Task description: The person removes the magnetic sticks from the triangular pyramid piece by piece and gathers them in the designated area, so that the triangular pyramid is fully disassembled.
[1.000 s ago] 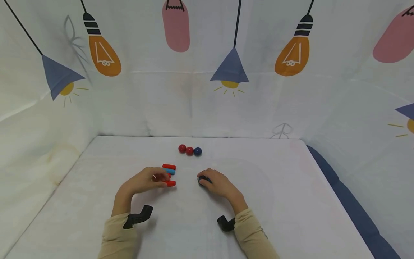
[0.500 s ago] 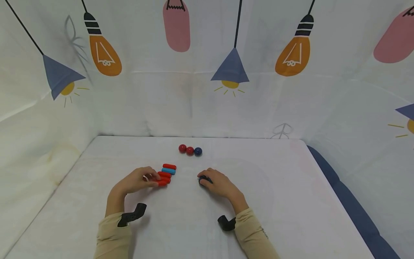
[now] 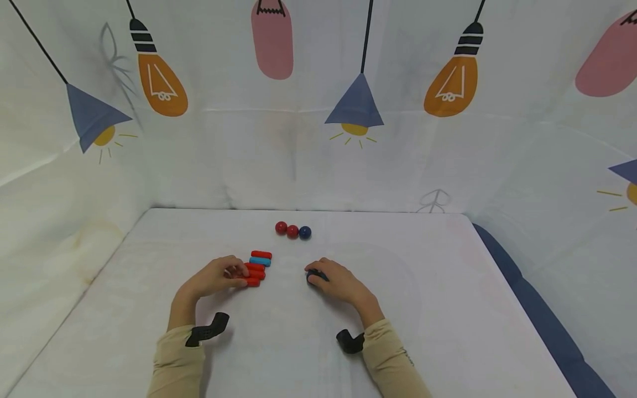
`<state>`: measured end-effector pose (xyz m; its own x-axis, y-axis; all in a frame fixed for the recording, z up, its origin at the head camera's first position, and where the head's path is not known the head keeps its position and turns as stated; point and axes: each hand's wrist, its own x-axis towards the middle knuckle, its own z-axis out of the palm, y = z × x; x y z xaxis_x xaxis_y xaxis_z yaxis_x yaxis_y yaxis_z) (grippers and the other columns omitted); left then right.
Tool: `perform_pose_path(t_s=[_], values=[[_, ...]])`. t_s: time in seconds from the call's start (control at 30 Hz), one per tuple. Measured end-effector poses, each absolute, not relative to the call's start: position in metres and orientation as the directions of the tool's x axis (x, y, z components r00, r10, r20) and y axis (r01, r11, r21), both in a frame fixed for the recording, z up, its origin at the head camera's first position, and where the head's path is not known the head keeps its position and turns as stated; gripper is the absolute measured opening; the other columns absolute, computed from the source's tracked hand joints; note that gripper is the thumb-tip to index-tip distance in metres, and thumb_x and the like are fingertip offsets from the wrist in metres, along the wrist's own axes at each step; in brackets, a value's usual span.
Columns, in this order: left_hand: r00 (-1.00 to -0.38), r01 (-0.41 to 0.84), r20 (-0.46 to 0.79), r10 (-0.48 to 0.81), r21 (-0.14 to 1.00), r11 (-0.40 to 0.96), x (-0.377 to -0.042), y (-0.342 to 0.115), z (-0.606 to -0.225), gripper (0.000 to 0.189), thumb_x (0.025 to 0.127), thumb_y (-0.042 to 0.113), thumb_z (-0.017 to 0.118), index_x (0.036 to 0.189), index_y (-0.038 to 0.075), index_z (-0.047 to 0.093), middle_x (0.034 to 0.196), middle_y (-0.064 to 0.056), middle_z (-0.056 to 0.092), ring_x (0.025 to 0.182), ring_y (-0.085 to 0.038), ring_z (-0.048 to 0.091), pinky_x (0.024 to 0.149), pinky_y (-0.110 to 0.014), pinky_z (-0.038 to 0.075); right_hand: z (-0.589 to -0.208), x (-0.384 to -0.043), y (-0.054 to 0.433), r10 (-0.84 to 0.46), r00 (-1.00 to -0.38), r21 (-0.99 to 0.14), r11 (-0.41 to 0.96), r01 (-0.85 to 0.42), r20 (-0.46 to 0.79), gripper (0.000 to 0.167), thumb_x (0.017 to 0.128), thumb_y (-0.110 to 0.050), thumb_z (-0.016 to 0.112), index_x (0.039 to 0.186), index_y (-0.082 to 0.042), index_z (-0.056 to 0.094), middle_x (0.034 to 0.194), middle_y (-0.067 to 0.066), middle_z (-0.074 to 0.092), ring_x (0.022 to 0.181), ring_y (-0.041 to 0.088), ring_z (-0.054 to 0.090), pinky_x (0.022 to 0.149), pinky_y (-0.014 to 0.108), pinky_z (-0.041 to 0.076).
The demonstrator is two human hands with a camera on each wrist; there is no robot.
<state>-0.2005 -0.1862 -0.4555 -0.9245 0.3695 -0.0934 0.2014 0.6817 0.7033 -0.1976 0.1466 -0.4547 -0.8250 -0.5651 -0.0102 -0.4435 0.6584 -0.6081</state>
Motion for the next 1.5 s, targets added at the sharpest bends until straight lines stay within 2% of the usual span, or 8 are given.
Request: perform_pose_path(t_s=[0.13,0.23,0.4,0.57,0.87,0.97,1.2,1.5], values=[[-0.926,0.189,-0.103,0.362,0.703,0.685,-0.203,-0.182,-0.457,0.014,0.081,0.018,0.074,0.091,0.018,0.064,0.09,0.003,0.06,0.086,-0.016,0.053,0.076,-0.029,0.046,-0.455,-0.2,0.156,-0.542,-0.839,-0.638,0.661,-0.395,-0.042,0.04,0.095,-0.035,0.054,0.131,-0.018,0.053,0.118,-0.001,0.059,0.11,0.016,0.056,0.096,0.041,0.044],[-0.927,0.185,-0.109,0.36,0.702,0.688,-0.204,-0.179,-0.456,0.014,0.082,0.02,0.074,0.091,0.019,0.064,0.091,0.003,0.06,0.088,-0.016,0.053,0.076,-0.029,0.046,-0.455,-0.202,0.167,-0.547,-0.835,-0.644,0.657,-0.392,-0.05,0.042,0.092,-0.034,0.06,0.13,-0.017,0.053,0.114,-0.001,0.059,0.106,0.016,0.056,0.093,0.04,0.045],[-0.923,0.234,-0.051,0.382,0.714,0.66,-0.204,-0.175,-0.449,0.013,0.084,0.022,0.072,0.092,0.017,0.062,0.091,0.003,0.059,0.089,-0.016,0.053,0.074,-0.027,0.047,-0.456,-0.206,0.178,-0.568,-0.822,-0.627,0.655,-0.421,-0.042,0.028,0.089,-0.028,0.066,0.113,-0.014,0.061,0.101,-0.003,0.06,0.095,0.013,0.055,0.086,0.034,0.047],[-0.902,0.315,0.014,0.432,0.707,0.633,-0.205,-0.147,-0.442,0.018,0.087,0.024,0.069,0.1,0.014,0.062,0.091,0.001,0.058,0.086,-0.015,0.052,0.073,-0.027,0.046,-0.46,-0.209,0.176,-0.57,-0.82,-0.629,0.658,-0.415,-0.056,0.022,0.09,-0.034,0.063,0.102,-0.016,0.062,0.091,-0.006,0.06,0.083,0.009,0.052,0.075,0.025,0.045],[-0.795,0.526,0.124,0.593,0.629,0.573,-0.201,-0.063,-0.465,0.039,0.088,0.02,0.067,0.125,0.012,0.056,0.121,-0.006,0.057,0.109,-0.019,0.055,0.094,-0.034,0.048,-0.466,-0.208,0.166,-0.558,-0.829,-0.627,0.66,-0.414,-0.04,0.018,0.091,-0.032,0.062,0.099,-0.016,0.061,0.085,-0.008,0.058,0.076,0.007,0.051,0.069,0.023,0.043],[-0.817,0.519,0.158,0.555,0.622,0.587,-0.2,-0.05,-0.474,0.035,0.09,0.019,0.064,0.124,0.013,0.057,0.121,-0.005,0.059,0.107,-0.016,0.058,0.093,-0.032,0.049,-0.468,-0.208,0.164,-0.551,-0.834,-0.62,0.663,-0.42,-0.025,0.016,0.091,-0.031,0.062,0.098,-0.016,0.061,0.083,-0.008,0.057,0.074,0.007,0.05,0.067,0.022,0.043],[-0.869,0.442,0.193,0.456,0.717,0.539,-0.198,-0.042,-0.475,0.031,0.089,0.015,0.065,0.119,0.012,0.061,0.114,-0.005,0.062,0.101,-0.016,0.061,0.087,-0.029,0.052,-0.466,-0.207,0.16,-0.539,-0.842,-0.601,0.67,-0.436,0.009,0.014,0.088,-0.027,0.063,0.097,-0.016,0.06,0.081,-0.006,0.056,0.072,0.007,0.049,0.066,0.022,0.042],[-0.898,0.432,0.276,0.343,0.707,0.561,-0.206,-0.034,-0.465,0.031,0.088,0.009,0.065,0.118,0.01,0.061,0.113,-0.008,0.062,0.102,-0.019,0.062,0.087,-0.029,0.053,-0.465,-0.206,0.16,-0.559,-0.829,-0.586,0.671,-0.454,0.002,0.017,0.088,-0.027,0.065,0.097,-0.013,0.058,0.081,-0.005,0.053,0.072,0.008,0.047,0.065,0.021,0.04]])
